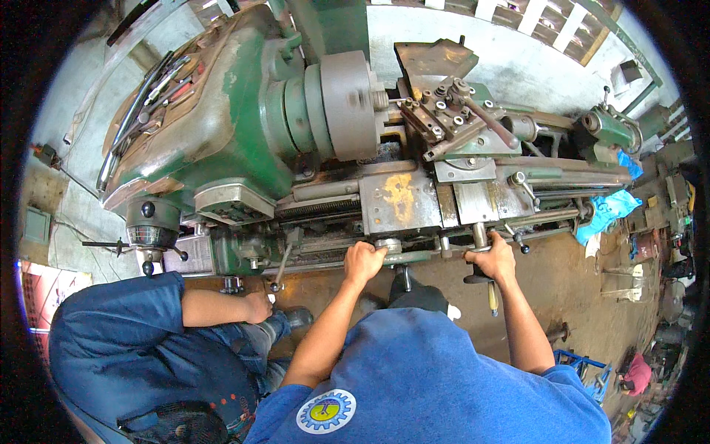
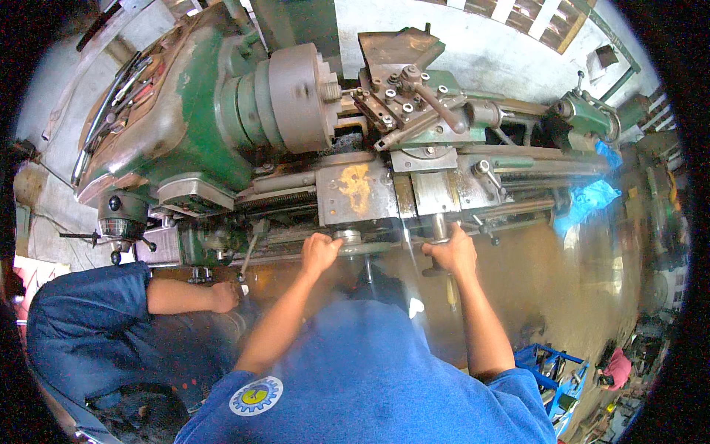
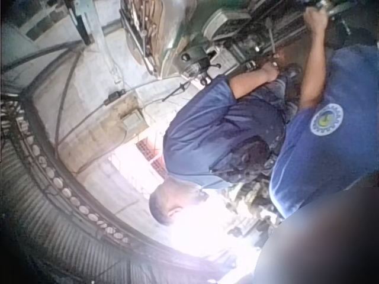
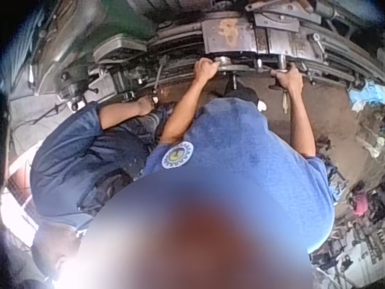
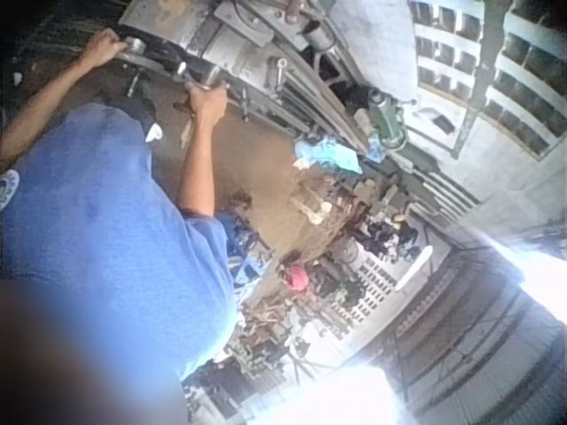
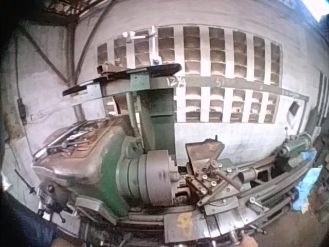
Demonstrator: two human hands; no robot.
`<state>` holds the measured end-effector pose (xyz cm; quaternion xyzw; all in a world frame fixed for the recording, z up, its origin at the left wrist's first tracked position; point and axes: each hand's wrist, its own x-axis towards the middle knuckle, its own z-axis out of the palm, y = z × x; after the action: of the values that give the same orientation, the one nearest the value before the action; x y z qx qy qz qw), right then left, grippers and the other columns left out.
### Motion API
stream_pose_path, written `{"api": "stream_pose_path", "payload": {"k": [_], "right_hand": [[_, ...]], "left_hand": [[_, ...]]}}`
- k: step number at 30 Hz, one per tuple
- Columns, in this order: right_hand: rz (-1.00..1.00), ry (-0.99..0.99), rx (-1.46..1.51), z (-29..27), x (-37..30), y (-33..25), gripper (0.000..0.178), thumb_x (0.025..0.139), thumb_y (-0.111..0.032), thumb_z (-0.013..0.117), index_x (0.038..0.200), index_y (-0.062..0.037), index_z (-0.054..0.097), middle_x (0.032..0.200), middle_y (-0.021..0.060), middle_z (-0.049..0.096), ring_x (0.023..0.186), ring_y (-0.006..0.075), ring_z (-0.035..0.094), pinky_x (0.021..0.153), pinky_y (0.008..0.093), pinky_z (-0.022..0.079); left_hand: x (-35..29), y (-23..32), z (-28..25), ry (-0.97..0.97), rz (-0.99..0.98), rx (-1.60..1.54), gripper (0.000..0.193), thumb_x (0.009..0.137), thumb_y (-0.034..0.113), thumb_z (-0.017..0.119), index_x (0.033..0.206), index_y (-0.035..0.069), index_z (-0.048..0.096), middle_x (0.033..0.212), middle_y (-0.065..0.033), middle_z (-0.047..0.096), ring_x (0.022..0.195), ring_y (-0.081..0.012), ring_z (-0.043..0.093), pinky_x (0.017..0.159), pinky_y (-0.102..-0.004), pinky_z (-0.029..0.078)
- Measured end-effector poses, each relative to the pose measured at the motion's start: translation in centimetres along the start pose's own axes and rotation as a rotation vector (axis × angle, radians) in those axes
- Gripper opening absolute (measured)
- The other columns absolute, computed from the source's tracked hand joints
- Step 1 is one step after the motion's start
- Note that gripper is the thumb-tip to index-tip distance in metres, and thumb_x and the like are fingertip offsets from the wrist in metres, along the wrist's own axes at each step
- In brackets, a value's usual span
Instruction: The person operates a metal lathe, adjusting the tool post and carriage while a coworker stands nearby. They then measure a small metal rod with a micrometer, place the micrometer on the lathe, and continue adjusting the lathe controls.
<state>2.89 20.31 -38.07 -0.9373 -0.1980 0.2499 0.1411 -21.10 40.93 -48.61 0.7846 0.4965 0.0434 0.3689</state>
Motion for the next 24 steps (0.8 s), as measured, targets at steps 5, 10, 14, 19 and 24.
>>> {"api": "stream_pose_path", "payload": {"k": [5, 10, 14, 19, 24], "right_hand": [[0.012, -0.011, 0.002, -0.1, 0.0, -0.2, 0.101, 0.059, -0.04, 0.086, 0.143, 0.0032, 0.051, 0.125, 0.0264, 0.067, 0.117, 0.0364, 0.066, 0.1, 0.0432, 0.053], [-0.008, 0.054, -0.027, 0.2, -0.3, -0.1, 0.102, 0.059, -0.04, 0.087, 0.143, 0.0034, 0.051, 0.128, 0.0265, 0.066, 0.12, 0.0364, 0.065, 0.102, 0.043, 0.052], [0.01, 0.034, 0.029, 0.3, -0.1, 0.4, 0.102, 0.059, -0.039, 0.089, 0.144, 0.0036, 0.05, 0.128, 0.0269, 0.066, 0.12, 0.037, 0.064, 0.102, 0.0434, 0.051], [-0.048, 0.019, 0.017, 0.8, 0.5, 0.6, 0.099, 0.059, -0.039, 0.086, 0.142, 0.0036, 0.052, 0.126, 0.0267, 0.067, 0.117, 0.0372, 0.066, 0.1, 0.0438, 0.051], [-0.12, 0.057, 0.073, 1.2, 0.9, 1.3, 0.092, 0.06, -0.041, 0.085, 0.135, 0.0035, 0.057, 0.122, 0.0265, 0.068, 0.115, 0.0386, 0.066, 0.099, 0.0442, 0.051]], "left_hand": [[0.4, -0.5, 0.4, 0.013, -0.005, 0.01, 0.044, 0.077, 0.043, 0.073, 0.065, 0.001, 0.072, 0.071, -0.0268, 0.066, 0.073, -0.0438, 0.069, 0.072, -0.0501, 0.055], [0.3, -0.6, 0.5, -0.005, 0.021, 0.013, 0.044, 0.077, 0.043, 0.072, 0.067, 0.001, 0.073, 0.076, -0.0275, 0.068, 0.08, -0.0448, 0.069, 0.078, -0.0504, 0.055], [0.4, -1.0, 0.7, 0.005, -0.037, -0.006, 0.043, 0.076, 0.044, 0.072, 0.07, 0.001, 0.074, 0.08, -0.0276, 0.07, 0.085, -0.0457, 0.069, 0.081, -0.0519, 0.054], [0.7, -1.9, 1.3, -0.021, 0.041, -0.018, 0.043, 0.079, 0.043, 0.072, 0.072, 0.0, 0.073, 0.082, -0.0268, 0.07, 0.082, -0.0458, 0.068, 0.078, -0.0529, 0.054], [-4.5, 2.7, -7.6, -0.072, 0.36, -0.139, 0.045, 0.084, 0.038, 0.078, 0.107, 0.0, 0.071, 0.106, -0.0222, 0.073, 0.09, -0.0412, 0.072, 0.087, -0.0487, 0.056]]}}
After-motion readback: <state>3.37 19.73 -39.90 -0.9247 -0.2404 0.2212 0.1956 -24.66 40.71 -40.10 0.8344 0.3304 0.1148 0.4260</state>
